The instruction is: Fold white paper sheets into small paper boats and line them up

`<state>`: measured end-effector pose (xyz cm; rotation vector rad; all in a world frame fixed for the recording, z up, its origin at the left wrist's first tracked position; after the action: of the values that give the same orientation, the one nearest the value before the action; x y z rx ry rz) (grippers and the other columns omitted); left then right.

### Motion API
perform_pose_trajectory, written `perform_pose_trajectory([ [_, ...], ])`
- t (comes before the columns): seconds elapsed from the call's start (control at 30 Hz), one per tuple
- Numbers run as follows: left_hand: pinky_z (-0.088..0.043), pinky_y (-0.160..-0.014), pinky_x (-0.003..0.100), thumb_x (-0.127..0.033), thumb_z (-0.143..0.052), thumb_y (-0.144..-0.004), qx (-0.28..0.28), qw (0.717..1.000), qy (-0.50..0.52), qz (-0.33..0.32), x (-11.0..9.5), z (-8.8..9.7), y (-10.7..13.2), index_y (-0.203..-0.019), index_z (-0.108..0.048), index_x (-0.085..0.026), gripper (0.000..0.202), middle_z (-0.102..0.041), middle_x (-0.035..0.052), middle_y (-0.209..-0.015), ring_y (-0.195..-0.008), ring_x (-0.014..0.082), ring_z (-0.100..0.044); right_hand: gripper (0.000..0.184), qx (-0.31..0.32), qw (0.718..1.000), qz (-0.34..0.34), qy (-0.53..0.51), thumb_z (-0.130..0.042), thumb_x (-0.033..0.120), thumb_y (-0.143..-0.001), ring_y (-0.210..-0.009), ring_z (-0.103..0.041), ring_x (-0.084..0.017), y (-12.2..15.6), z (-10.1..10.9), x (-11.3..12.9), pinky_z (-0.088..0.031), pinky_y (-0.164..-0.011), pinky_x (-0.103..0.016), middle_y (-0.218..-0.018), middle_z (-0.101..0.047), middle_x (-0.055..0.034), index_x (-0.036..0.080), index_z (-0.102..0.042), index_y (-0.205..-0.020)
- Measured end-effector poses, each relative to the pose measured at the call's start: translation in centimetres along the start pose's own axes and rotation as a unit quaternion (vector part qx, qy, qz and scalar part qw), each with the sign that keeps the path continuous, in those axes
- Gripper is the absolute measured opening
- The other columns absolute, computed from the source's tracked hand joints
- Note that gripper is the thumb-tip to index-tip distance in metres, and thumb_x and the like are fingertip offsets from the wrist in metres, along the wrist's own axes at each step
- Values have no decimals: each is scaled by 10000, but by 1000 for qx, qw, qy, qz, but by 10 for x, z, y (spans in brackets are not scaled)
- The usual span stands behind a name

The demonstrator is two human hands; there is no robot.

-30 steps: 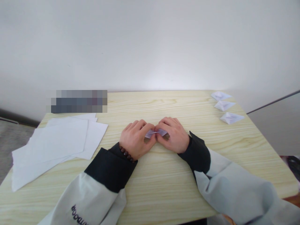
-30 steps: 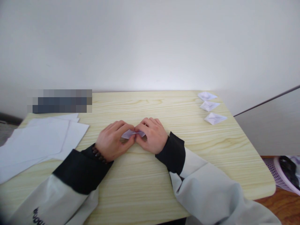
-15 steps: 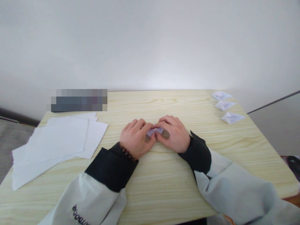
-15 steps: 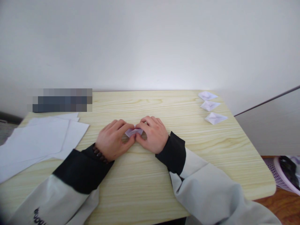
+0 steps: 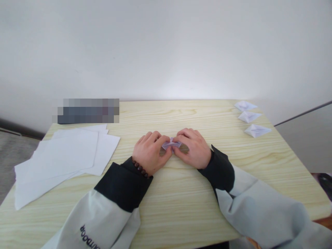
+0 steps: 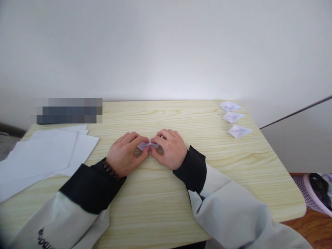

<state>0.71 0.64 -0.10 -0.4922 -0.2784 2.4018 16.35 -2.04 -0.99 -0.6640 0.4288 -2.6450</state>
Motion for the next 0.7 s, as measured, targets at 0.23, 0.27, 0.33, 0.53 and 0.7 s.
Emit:
perform_pose_trajectory([
  [0.23, -446, -722, 331, -310, -543, -783, -3, 1000, -2, -2, 1, 1, 0, -864, -645, -213, 162, -616, 47, -807, -781, 202, -555, 154, 0, 1000, 2, -1, -584, 289, -787, -852, -539, -196, -1, -1, 1, -393, -779, -347, -906, -602, -52, 204, -639, -902],
  [0.27, -447, -724, 328, -309, -542, -788, -4, 1000, 4, -2, 1, 1, -1, -862, -643, -212, 158, -618, 44, -805, -779, 199, -557, 154, 1, 1000, 2, -13, -580, 294, -795, -853, -545, -193, -1, 0, 0, -400, -782, -346, -906, -606, -53, 202, -635, -906],
  [0.33, -453, -730, 323, -306, -536, -798, -7, 1000, 24, 0, 3, 2, -1, -870, -636, -208, 158, -620, 40, -811, -782, 193, -563, 156, 4, 999, 7, -47, -572, 299, -813, -858, -558, -186, -2, 3, -4, -417, -791, -338, -907, -617, -56, 196, -623, -918],
  [0.53, -475, -750, 304, -319, -540, -817, -2, 996, 84, -6, 10, 1, -3, -910, -612, -196, 171, -625, 44, -878, -827, 183, -582, 209, 16, 991, 77, -108, -597, 350, -823, -865, -587, -174, -2, 8, -21, -465, -778, -309, -933, -639, -70, 180, -606, -943],
  [0.7, -483, -794, 317, -374, -592, -804, -8, 990, 130, -54, 18, 3, -3, -945, -582, -186, 236, -636, 57, -941, -887, 189, -593, 191, -7, 992, 82, -94, -594, 346, -831, -827, -606, -167, -1, 7, -26, -478, -731, -294, -905, -655, -68, 174, -620, -911],
])
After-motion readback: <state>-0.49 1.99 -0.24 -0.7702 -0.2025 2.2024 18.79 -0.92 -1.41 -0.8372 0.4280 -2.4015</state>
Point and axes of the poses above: each hand's wrist, its own y-axis away from the middle knuckle, its own z-axis out of the back of the hand, x = y × z, the point moved 2 cm from there along -y, towards the middle knuckle
